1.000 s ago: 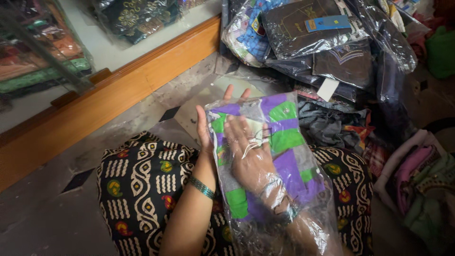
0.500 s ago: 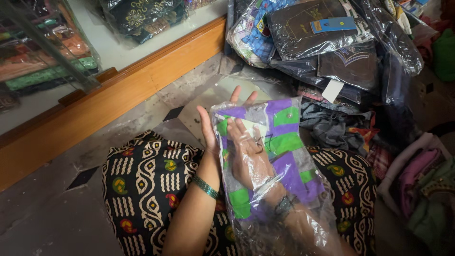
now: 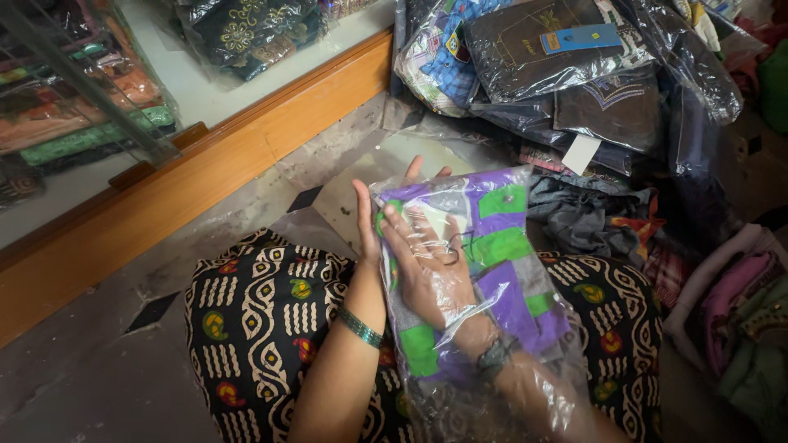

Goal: The person handles several shirts in plastic packaging, picking them up from a pile, turning them over, and placing them back down while sitting on the floor.

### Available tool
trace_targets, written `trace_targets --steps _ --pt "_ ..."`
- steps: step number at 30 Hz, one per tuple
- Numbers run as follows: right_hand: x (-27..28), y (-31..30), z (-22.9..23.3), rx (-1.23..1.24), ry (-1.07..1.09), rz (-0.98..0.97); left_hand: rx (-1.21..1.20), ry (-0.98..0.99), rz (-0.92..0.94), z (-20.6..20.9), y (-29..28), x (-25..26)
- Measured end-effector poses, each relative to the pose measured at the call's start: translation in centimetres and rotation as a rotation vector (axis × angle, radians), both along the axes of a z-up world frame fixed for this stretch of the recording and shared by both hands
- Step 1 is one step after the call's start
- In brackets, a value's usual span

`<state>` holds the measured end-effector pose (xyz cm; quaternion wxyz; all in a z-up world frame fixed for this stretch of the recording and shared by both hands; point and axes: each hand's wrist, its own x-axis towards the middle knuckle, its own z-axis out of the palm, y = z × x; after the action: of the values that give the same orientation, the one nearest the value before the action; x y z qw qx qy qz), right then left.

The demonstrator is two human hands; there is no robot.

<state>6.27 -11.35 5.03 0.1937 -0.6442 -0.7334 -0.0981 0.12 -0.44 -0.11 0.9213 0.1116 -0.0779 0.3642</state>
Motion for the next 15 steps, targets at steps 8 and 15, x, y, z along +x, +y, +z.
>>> trace_targets --steps 8,15 --pt "0.3 0.7 0.3 -0.100 -0.028 -0.011 0.037 0.166 0.087 -2.6 1.5 0.7" --pt "0.0 1.9 -0.7 -0.237 -0.074 -0.216 -0.001 0.744 0.049 -0.5 1.3 -0.2"
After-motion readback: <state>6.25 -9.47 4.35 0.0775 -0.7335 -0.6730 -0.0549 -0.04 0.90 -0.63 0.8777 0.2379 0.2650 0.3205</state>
